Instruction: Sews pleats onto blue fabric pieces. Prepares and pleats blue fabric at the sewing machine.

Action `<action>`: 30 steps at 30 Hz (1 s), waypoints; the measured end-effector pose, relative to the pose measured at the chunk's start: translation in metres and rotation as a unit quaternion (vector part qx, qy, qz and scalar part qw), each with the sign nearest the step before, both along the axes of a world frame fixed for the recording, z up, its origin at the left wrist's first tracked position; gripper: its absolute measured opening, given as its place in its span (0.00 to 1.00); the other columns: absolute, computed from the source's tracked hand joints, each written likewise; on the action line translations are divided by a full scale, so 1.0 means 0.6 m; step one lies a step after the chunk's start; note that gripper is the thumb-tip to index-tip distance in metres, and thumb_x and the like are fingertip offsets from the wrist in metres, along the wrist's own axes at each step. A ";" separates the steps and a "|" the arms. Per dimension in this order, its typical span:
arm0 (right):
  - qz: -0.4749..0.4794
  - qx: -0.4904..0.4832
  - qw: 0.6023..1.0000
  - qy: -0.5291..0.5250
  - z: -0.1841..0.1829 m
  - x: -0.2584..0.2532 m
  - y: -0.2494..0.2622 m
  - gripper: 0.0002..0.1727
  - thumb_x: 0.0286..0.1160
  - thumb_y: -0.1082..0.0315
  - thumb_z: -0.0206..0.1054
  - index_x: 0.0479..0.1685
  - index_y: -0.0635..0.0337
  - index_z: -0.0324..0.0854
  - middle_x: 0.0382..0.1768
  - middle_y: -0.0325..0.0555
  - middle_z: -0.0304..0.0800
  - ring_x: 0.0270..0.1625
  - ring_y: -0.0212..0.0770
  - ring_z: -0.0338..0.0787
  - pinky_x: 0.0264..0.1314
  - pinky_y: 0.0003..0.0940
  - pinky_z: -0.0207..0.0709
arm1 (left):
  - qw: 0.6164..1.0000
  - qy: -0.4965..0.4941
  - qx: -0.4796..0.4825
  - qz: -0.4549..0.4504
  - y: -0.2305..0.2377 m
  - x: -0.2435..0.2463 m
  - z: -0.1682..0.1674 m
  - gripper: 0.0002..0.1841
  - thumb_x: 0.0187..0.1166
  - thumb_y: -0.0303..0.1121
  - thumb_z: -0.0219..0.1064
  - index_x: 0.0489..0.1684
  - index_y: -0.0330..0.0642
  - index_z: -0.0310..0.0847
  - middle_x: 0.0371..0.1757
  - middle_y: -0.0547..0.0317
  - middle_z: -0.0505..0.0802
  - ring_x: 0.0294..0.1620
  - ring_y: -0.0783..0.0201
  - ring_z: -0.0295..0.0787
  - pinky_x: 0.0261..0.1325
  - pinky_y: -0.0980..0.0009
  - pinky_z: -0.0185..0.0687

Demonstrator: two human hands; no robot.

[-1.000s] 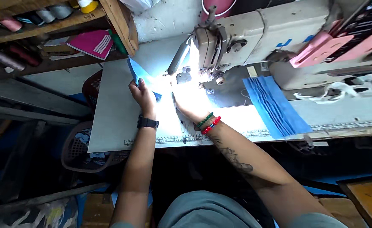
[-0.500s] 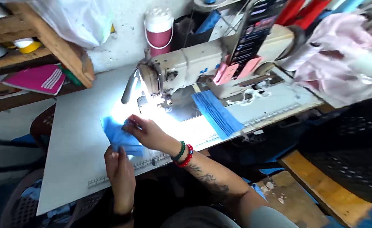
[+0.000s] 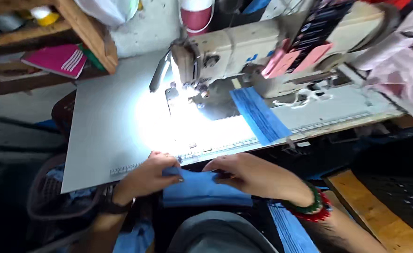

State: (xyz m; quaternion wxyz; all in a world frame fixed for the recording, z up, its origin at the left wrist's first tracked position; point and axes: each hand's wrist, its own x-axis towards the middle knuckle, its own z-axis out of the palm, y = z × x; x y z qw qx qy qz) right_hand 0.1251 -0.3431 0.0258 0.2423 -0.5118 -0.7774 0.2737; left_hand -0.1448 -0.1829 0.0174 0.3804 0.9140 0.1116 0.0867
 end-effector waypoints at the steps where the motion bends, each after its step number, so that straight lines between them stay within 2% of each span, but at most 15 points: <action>1: -0.021 -0.026 0.999 -0.003 -0.012 0.015 -0.002 0.13 0.81 0.61 0.67 0.60 0.49 0.86 0.47 0.40 0.94 0.45 0.38 0.93 0.50 0.47 0.88 | 1.000 0.019 0.007 0.005 0.016 -0.001 -0.004 0.12 0.79 0.44 0.71 0.42 0.45 0.90 0.36 0.63 0.93 0.45 0.68 0.87 0.61 0.56 0.76; 4: -0.099 -0.041 0.994 -0.022 -0.044 0.044 0.024 0.14 0.82 0.64 0.64 0.61 0.51 0.87 0.40 0.44 0.93 0.40 0.43 0.92 0.46 0.51 0.86 | 0.993 0.055 0.080 0.068 0.057 0.014 -0.013 0.09 0.77 0.40 0.72 0.38 0.44 0.93 0.35 0.59 0.93 0.43 0.60 0.89 0.58 0.44 0.74; 7: -0.167 0.007 0.984 -0.069 -0.063 0.056 0.071 0.13 0.77 0.67 0.68 0.58 0.54 0.88 0.37 0.49 0.92 0.38 0.51 0.92 0.41 0.59 0.84 | 0.980 0.087 0.138 0.117 0.101 0.046 -0.027 0.10 0.73 0.40 0.76 0.35 0.44 0.93 0.38 0.51 0.90 0.50 0.47 0.85 0.59 0.37 0.69; 9: -0.199 0.034 0.975 -0.096 -0.063 0.058 0.095 0.16 0.74 0.68 0.73 0.59 0.59 0.86 0.41 0.55 0.89 0.40 0.57 0.91 0.41 0.62 0.83 | 0.975 0.101 0.137 0.140 0.126 0.065 -0.022 0.14 0.72 0.43 0.78 0.40 0.40 0.92 0.43 0.45 0.91 0.57 0.42 0.83 0.60 0.36 0.66; 10: -0.210 0.051 0.970 -0.111 -0.062 0.057 0.100 0.19 0.72 0.68 0.75 0.62 0.62 0.84 0.46 0.58 0.86 0.43 0.60 0.90 0.40 0.63 0.83 | 0.973 0.102 0.134 0.157 0.133 0.070 -0.020 0.17 0.71 0.45 0.79 0.44 0.40 0.91 0.46 0.44 0.91 0.61 0.42 0.82 0.61 0.36 0.65; 11: -0.220 0.068 0.965 -0.129 -0.058 0.055 0.101 0.22 0.71 0.67 0.77 0.64 0.63 0.82 0.51 0.60 0.83 0.43 0.61 0.90 0.39 0.63 0.83 | 0.971 0.088 0.137 0.175 0.136 0.073 -0.022 0.18 0.70 0.46 0.79 0.47 0.42 0.89 0.50 0.45 0.90 0.64 0.44 0.80 0.63 0.38 0.64; 13: -0.223 0.099 0.958 -0.149 -0.055 0.050 0.088 0.19 0.74 0.63 0.74 0.60 0.62 0.83 0.52 0.59 0.82 0.41 0.59 0.89 0.34 0.59 0.83 | 0.966 0.028 0.165 0.195 0.129 0.065 -0.029 0.15 0.70 0.44 0.79 0.47 0.47 0.89 0.54 0.50 0.88 0.67 0.48 0.79 0.64 0.40 0.64; 16: -0.205 0.099 0.965 -0.127 -0.072 0.052 0.053 0.13 0.76 0.59 0.69 0.51 0.56 0.89 0.42 0.51 0.84 0.34 0.52 0.87 0.28 0.53 0.80 | 0.970 -0.024 0.172 0.168 0.098 0.031 -0.041 0.05 0.75 0.39 0.74 0.39 0.52 0.94 0.48 0.62 0.91 0.59 0.57 0.81 0.63 0.46 0.63; 18: -0.198 0.082 0.969 -0.119 -0.087 0.053 0.031 0.14 0.78 0.57 0.67 0.53 0.52 0.91 0.45 0.49 0.86 0.37 0.51 0.89 0.32 0.53 0.82 | 0.975 -0.020 0.160 0.155 0.075 0.003 -0.052 0.05 0.76 0.39 0.72 0.37 0.54 0.95 0.47 0.68 0.93 0.57 0.63 0.83 0.63 0.49 0.63; 22: -0.191 0.078 0.972 -0.112 -0.093 0.044 0.005 0.15 0.79 0.56 0.65 0.55 0.46 0.93 0.52 0.48 0.89 0.42 0.51 0.91 0.36 0.54 0.84 | 0.976 -0.031 0.136 0.170 0.028 -0.036 -0.057 0.05 0.73 0.38 0.74 0.34 0.54 0.96 0.45 0.70 0.92 0.55 0.66 0.81 0.63 0.53 0.63; 27: -0.185 0.092 0.972 -0.110 -0.097 0.042 0.000 0.15 0.80 0.57 0.65 0.55 0.47 0.93 0.53 0.48 0.90 0.43 0.53 0.91 0.37 0.56 0.83 | 0.969 -0.045 0.145 0.195 -0.001 -0.060 -0.071 0.09 0.75 0.43 0.75 0.46 0.55 0.97 0.54 0.67 0.92 0.66 0.65 0.80 0.70 0.50 0.60; 30: -0.186 0.100 0.971 -0.109 -0.103 0.046 -0.003 0.15 0.81 0.55 0.64 0.54 0.49 0.93 0.54 0.48 0.90 0.46 0.53 0.91 0.40 0.56 0.83 | 0.965 -0.052 0.158 0.202 -0.011 -0.064 -0.077 0.10 0.75 0.43 0.75 0.48 0.55 0.97 0.59 0.66 0.93 0.72 0.65 0.79 0.73 0.48 0.58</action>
